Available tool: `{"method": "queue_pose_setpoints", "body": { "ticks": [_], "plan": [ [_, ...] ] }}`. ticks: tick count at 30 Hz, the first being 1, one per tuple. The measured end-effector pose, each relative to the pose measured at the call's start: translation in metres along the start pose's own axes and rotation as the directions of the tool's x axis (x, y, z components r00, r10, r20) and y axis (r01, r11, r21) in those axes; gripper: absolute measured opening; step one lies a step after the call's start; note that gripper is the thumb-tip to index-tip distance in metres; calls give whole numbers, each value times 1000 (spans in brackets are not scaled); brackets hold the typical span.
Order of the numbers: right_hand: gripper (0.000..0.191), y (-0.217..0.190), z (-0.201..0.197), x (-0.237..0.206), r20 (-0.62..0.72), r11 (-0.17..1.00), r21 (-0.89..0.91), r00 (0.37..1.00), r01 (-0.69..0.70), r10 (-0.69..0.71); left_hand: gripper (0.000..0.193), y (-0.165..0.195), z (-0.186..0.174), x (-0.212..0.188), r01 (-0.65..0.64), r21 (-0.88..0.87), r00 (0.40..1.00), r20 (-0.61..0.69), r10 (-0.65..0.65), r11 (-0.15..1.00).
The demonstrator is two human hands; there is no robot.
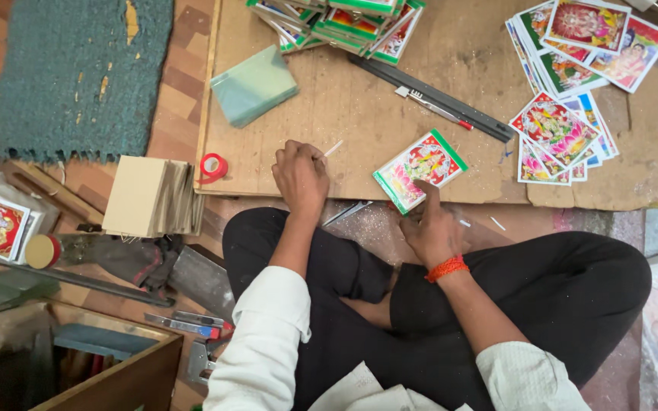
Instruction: The person sits on the floor and repeatedly assembles small card packs by placing a printed card onto a cardboard backing, applying green tape to the edges, and stacking the finished packs. The person handles cards, cardboard backings, and tape, using both hands to align and secure the components.
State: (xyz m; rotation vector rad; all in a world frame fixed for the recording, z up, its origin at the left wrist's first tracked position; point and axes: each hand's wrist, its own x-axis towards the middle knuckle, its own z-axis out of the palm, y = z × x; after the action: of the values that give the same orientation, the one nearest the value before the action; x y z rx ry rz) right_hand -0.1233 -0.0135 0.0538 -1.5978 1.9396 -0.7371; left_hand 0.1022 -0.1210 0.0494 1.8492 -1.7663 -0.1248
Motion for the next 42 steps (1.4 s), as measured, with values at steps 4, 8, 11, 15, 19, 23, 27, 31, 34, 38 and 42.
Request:
{"method": "queue_pose_setpoints", "body": {
  "ticks": [4,8,11,15,19,23,27,31,34,38,42],
  "plan": [
    [67,-1,-7,0,3,998,58,1000,12,-13,10,16,-10,-23,-65,-323,990,100,102,944],
    [73,-3,-19,-1,76,1000,28,997,0,-2,20,50,-23,-75,-129,-558,921,239,308,820],
    [78,-2,-25,-1,113,1000,15,993,22,-24,25,67,-27,-93,-141,-605,894,262,364,784],
    [80,3,-28,1,133,998,32,989,62,-66,25,74,-27,-94,-112,-575,892,301,337,811],
    [72,10,-26,5,105,992,62,988,109,-115,23,71,-24,-94,-53,-600,888,338,313,798],
    [57,21,-28,16,161,971,235,983,54,-93,20,67,-24,-100,-114,-572,883,316,347,812],
    [54,32,-31,25,285,872,481,957,-96,-51,18,64,-29,-98,-179,-566,871,289,397,805],
    [46,40,-36,20,256,868,489,965,-85,-50,15,57,-32,-67,32,-545,928,328,178,838],
    [32,48,-49,27,196,821,569,977,-39,-89,22,51,-31,-37,0,-425,974,206,96,905],
    [24,66,-83,44,46,982,155,992,111,-120,67,62,-16,-29,-333,-262,922,110,371,906],
    [26,85,-95,60,51,997,-73,999,6,-2,90,84,2,-50,-366,-268,870,243,430,891]
  ]
}}
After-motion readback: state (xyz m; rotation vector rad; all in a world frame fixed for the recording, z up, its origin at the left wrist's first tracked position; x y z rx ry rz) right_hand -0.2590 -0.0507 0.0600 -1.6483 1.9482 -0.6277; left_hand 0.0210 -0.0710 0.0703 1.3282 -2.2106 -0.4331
